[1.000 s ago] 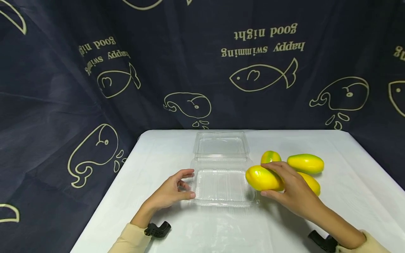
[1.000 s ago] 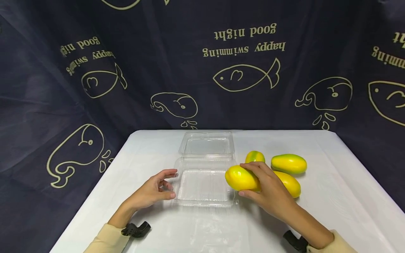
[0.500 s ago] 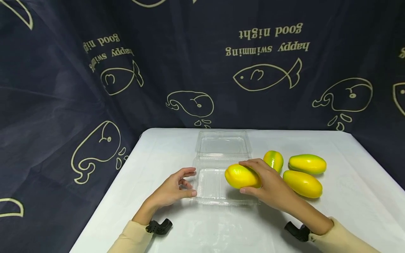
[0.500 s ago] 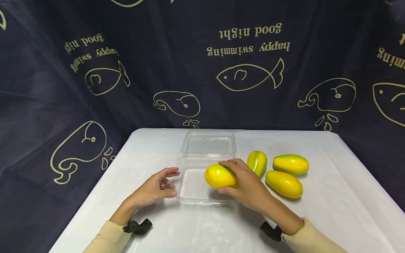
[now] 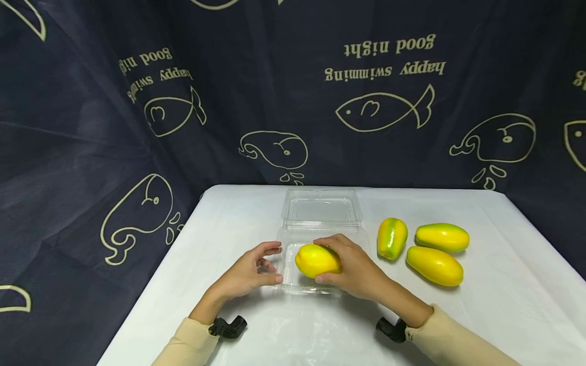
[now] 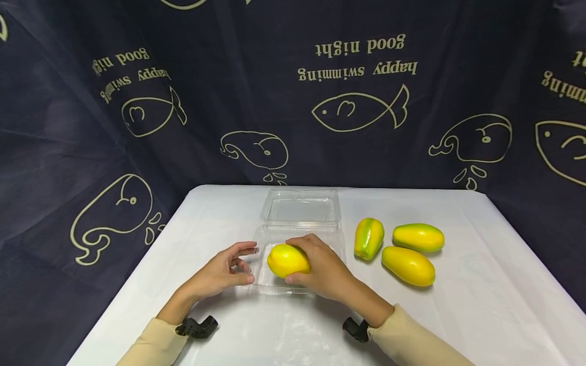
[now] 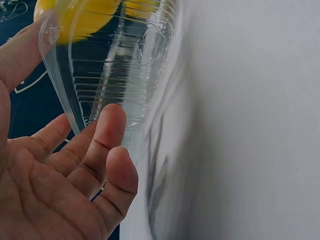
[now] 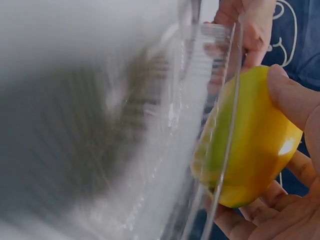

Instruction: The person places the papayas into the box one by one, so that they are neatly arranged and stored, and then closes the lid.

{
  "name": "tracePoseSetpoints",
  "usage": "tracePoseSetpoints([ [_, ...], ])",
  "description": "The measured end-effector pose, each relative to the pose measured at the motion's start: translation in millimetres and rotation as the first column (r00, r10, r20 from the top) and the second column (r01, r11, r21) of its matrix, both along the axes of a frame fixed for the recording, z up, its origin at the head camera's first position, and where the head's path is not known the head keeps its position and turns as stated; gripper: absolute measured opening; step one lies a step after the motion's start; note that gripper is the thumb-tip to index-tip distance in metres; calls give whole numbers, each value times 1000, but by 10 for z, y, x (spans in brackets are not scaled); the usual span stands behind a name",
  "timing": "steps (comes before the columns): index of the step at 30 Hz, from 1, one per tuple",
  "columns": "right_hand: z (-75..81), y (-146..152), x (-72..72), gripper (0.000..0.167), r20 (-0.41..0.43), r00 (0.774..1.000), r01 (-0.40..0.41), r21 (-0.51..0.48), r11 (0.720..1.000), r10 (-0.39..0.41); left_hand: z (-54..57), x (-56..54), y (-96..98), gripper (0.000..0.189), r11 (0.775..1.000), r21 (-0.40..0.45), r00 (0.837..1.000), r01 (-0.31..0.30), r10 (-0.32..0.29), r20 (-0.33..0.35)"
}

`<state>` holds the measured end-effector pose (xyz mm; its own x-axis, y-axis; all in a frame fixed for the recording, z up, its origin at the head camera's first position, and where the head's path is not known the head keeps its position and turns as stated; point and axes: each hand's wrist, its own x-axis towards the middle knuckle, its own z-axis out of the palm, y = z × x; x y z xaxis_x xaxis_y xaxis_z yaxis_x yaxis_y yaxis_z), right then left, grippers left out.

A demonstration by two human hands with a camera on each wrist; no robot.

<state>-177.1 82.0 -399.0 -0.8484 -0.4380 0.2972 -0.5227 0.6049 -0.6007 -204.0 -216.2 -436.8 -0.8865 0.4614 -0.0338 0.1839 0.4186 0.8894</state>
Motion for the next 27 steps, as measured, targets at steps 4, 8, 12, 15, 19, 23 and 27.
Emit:
tracePoseSetpoints([
  [4,-36,-83,11,72,11,1000,15,-1,1000,-15,-9,4,-3,83,1000,6,1000,3,-3,13],
  [8,-59,-147,8,72,43,998,48,0,999,-48,-11,4,1,83,1000,12,1000,4,-4,19],
  [12,-87,-201,-13,71,59,996,69,-1,998,-68,3,6,3,84,1000,1,1000,2,-2,13],
  [15,-125,-229,-37,69,80,995,66,-16,998,-64,13,15,8,85,1000,-10,1000,-3,4,14],
  [19,-185,-252,-67,67,134,990,51,-33,998,-47,17,24,17,86,1000,-11,1000,-6,6,22],
  [23,-236,-272,-102,66,184,983,29,-58,998,-18,15,30,20,86,1000,-6,1000,-7,7,27],
  [27,-269,-293,-142,66,225,974,7,-93,996,14,13,31,26,85,1000,-3,1000,-9,9,23],
])
